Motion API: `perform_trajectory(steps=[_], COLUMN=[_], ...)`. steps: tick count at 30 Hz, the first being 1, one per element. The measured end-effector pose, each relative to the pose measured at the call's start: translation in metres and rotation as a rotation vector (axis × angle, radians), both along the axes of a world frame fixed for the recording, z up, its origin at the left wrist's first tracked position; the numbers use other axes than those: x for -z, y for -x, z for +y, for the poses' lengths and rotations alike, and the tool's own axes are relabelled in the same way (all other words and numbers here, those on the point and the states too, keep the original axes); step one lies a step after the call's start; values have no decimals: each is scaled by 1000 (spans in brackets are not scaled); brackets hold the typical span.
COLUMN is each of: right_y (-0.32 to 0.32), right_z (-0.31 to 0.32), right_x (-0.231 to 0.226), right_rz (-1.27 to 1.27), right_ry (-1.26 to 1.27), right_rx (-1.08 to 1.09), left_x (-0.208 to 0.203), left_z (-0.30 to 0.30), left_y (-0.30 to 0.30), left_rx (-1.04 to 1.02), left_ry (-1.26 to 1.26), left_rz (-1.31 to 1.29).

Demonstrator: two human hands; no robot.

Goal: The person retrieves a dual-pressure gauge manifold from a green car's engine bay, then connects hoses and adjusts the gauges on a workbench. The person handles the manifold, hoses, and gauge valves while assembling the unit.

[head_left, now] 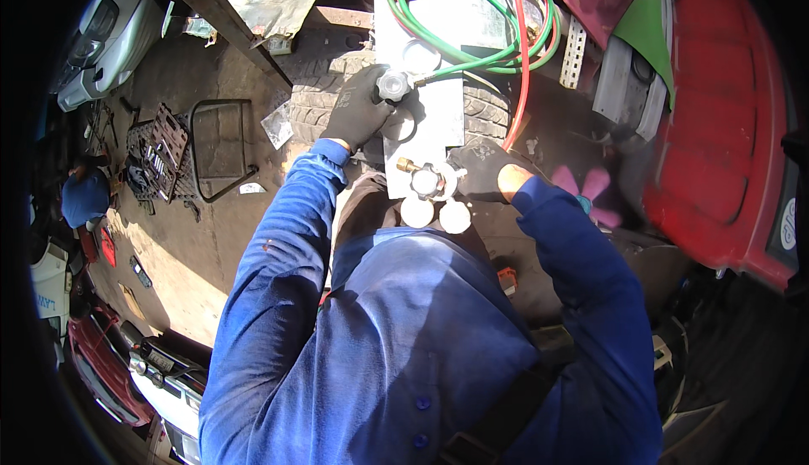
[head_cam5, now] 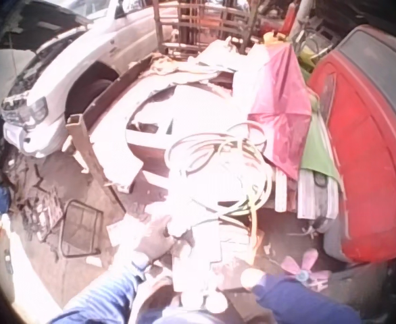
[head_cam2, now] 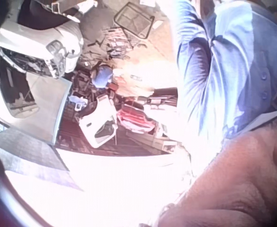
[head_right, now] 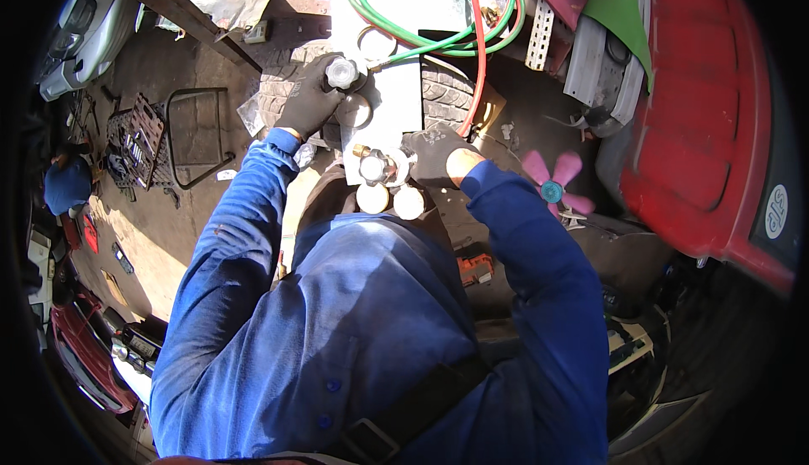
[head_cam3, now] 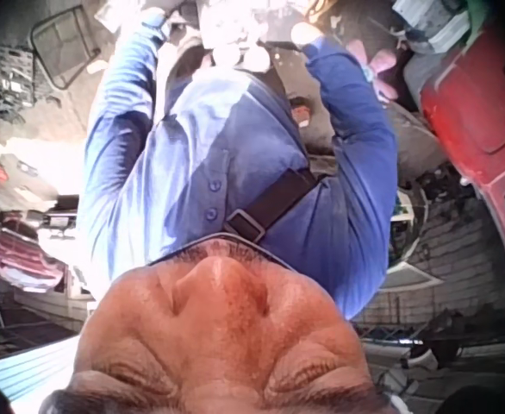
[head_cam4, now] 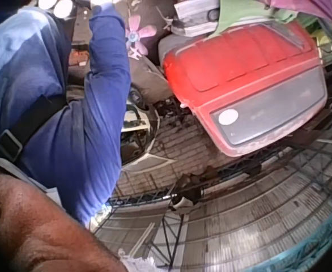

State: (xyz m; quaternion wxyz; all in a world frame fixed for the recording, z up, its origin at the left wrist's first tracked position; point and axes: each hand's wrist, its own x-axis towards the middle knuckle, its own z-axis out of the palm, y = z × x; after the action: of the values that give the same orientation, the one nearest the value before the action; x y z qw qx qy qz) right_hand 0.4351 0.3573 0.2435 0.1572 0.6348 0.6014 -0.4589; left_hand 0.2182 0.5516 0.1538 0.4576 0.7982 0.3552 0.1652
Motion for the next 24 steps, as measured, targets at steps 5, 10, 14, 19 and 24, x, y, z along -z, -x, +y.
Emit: perform_trajectory(steps=[5,10,14,19,24], right_y=[-2,-8,-14,-14,-16], right_z=[25,61,78,93,83], right_x=[33,62,63,66,70], right_rz=[65,-24,-72,-158,-253], right_ry=[-108,-67,-180,-395,-502], right_rx=[-1,-181,-251,-307,-314], left_x=[-2,-1,0,4,6], left_z=[30,37,40,49,54], left_y=[-2,-7,-9,-12,-12], left_rx=[132,142,135,134,205], left_ry=[241,134,160,134,121], left_rz=[67,84,43,52,63])
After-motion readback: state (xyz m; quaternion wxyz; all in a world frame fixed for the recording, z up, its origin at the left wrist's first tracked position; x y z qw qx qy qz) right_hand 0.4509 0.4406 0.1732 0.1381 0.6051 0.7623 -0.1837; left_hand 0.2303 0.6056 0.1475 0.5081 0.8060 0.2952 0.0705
